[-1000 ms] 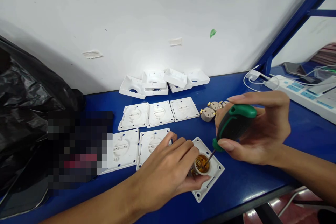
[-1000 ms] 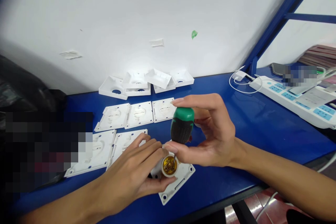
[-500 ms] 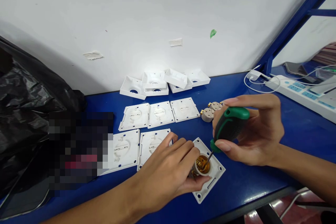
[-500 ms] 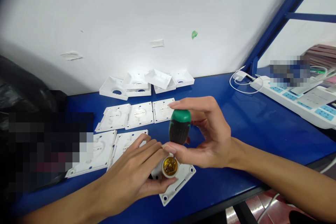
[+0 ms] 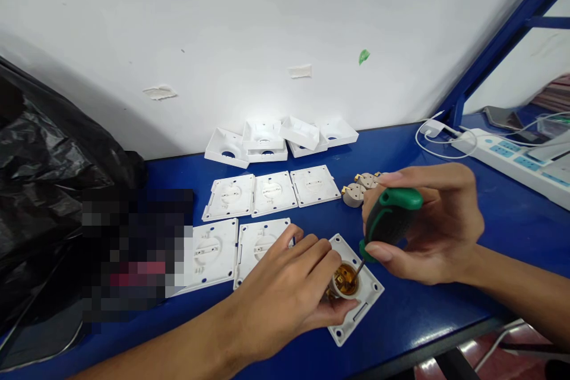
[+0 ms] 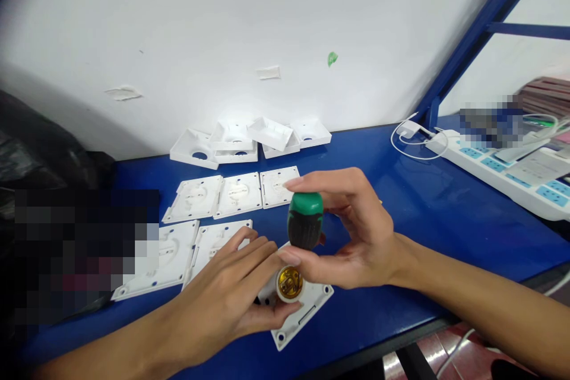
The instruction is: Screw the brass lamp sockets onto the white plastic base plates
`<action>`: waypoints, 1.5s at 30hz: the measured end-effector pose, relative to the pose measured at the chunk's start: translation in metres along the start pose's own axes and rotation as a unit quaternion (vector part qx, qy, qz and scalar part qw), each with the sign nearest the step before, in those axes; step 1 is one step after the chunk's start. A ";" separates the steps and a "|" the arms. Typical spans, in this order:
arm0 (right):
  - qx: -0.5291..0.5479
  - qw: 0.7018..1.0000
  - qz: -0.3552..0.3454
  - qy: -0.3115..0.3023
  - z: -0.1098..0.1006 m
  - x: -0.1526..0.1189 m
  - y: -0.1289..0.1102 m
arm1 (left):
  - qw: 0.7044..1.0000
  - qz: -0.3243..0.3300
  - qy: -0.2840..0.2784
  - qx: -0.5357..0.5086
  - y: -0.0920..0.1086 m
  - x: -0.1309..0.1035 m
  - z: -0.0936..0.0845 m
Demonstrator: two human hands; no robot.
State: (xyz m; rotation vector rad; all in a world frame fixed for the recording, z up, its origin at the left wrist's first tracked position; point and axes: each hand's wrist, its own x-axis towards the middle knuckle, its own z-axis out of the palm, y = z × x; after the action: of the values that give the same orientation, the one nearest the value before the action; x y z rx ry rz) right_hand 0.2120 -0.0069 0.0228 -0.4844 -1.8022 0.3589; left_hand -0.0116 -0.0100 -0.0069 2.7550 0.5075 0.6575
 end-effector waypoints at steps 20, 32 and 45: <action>-0.002 1.000 0.014 0.009 -0.004 0.001 -0.001 | 0.996 0.072 0.028 0.054 0.006 0.000 -0.009; 0.019 1.000 0.008 -0.009 -0.002 0.001 -0.003 | 0.996 0.077 0.053 0.012 0.001 0.000 -0.007; 0.085 0.995 -0.003 -0.054 -0.004 -0.001 0.000 | 0.999 0.022 0.031 -0.007 0.000 0.001 -0.004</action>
State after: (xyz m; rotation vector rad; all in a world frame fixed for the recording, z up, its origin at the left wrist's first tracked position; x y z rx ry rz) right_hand 0.2161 -0.0078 0.0231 -0.3455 -1.8576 0.5394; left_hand -0.0128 -0.0093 -0.0030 2.7466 0.4538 0.7566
